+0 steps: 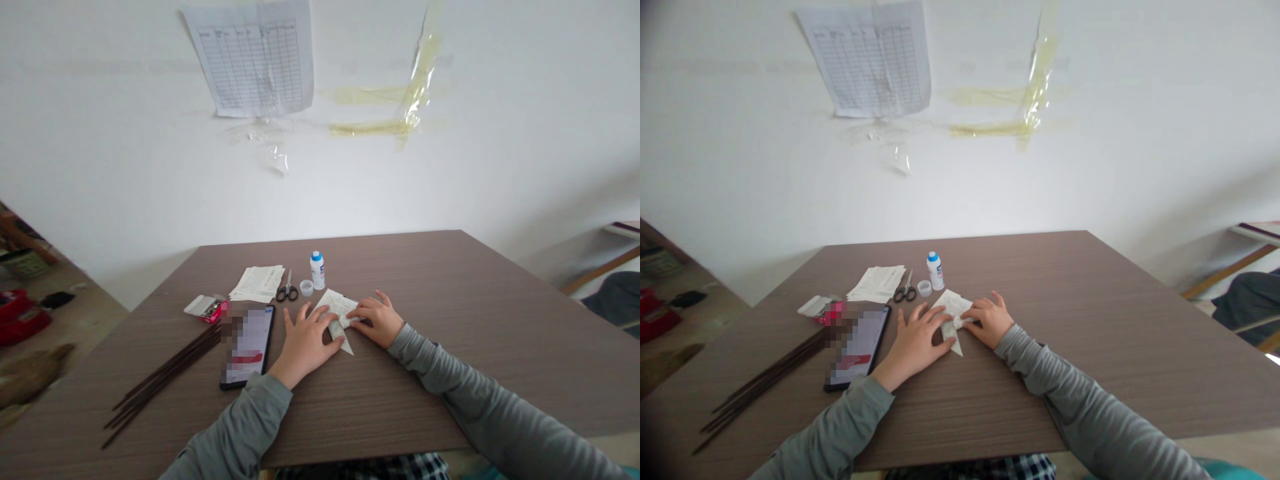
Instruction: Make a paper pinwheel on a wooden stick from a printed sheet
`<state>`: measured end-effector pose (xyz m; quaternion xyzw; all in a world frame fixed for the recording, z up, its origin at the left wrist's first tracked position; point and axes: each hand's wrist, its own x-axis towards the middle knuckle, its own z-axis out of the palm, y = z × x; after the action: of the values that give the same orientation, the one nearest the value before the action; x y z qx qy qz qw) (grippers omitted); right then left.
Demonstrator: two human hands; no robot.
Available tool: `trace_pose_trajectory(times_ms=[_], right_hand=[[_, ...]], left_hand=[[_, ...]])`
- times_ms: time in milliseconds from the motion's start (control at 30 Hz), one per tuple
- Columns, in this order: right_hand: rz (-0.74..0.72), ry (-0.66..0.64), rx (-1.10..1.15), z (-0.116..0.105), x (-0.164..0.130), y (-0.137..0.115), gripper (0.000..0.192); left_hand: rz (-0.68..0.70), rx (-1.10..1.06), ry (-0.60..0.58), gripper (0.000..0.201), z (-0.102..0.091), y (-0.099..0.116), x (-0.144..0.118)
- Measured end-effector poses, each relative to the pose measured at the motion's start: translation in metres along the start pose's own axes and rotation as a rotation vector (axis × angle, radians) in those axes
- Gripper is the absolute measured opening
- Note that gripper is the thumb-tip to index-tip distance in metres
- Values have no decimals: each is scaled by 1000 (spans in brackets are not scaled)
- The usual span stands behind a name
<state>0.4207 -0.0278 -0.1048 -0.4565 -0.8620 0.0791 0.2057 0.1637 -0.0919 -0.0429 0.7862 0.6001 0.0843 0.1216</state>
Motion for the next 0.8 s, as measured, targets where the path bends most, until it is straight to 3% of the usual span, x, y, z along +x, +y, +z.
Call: trace_pose_trajectory(times_ms=[200, 467, 800], right_hand=[[4, 2, -1, 2, 0, 1, 22], [-32, 12, 4, 5, 0, 5, 25], [-33, 13, -11, 7, -1, 8, 26]], left_hand=[[-13, -16, 19, 63, 2, -2, 1], [-6, 19, -24, 54, -2, -1, 1], [-16, -13, -12, 61, -1, 0, 1]])
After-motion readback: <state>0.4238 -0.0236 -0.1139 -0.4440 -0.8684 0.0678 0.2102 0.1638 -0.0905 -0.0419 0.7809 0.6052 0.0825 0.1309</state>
